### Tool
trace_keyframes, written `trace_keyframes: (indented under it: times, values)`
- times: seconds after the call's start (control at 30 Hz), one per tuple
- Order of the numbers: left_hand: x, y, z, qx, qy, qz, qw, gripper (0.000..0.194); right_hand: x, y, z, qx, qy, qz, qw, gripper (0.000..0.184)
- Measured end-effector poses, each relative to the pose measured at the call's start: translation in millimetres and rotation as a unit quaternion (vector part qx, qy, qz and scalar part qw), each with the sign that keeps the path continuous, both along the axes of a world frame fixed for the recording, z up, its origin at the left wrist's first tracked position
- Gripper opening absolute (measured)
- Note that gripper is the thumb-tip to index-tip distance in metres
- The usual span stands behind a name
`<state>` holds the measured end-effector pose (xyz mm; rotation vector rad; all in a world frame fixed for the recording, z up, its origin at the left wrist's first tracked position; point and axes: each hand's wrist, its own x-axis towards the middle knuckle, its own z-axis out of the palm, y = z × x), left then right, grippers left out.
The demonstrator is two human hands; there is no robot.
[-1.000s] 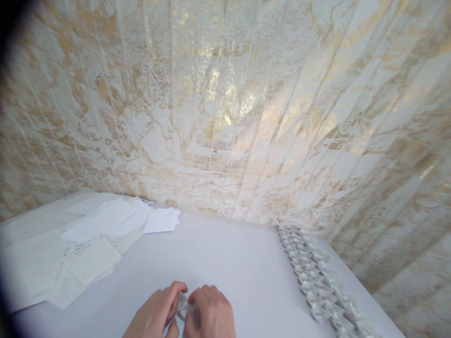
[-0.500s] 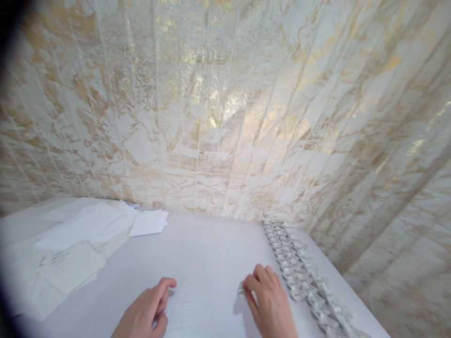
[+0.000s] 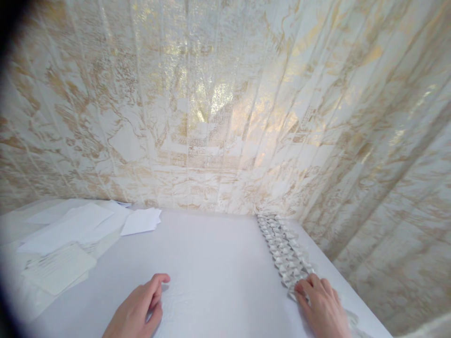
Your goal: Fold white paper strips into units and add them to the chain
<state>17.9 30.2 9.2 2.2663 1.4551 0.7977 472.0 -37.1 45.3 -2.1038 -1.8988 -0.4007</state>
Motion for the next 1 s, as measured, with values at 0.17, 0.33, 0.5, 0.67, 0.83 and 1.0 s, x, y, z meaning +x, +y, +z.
trace_keyframes:
  times: [0.17,0.33,0.5,0.67,0.83,1.0]
  values:
    - [1.6,-2.5,3.5,-0.002,-0.009,0.006,1.0,0.038,4.1,4.1,-7.8,-0.008,0.004,0.019,1.0,0.023]
    - [0.6,-2.5,7.7,-0.009,-0.004,0.007,1.0,0.036,5.4,4.2,-9.8,-0.042,0.002,0.024,0.999,0.02]
    - [0.4,-2.2,9.8,-0.01,-0.001,-0.003,1.0,0.036,-2.8,-0.8,-5.0,0.014,-0.015,0.014,1.0,0.024]
    - [0.6,-1.8,7.5,-0.004,0.002,0.007,1.0,0.039,-25.7,1.1,14.8,0.033,-0.008,0.082,0.996,0.017]
    - [6.1,-7.6,18.1,-0.016,0.002,0.012,1.0,0.042,-100.9,20.4,20.5,0.1,0.028,0.21,0.972,0.013]
    - [-1.5,-1.2,45.7,-0.031,0.007,-0.004,0.999,0.048,-210.1,36.5,-24.6,0.079,0.077,0.345,0.932,0.024]
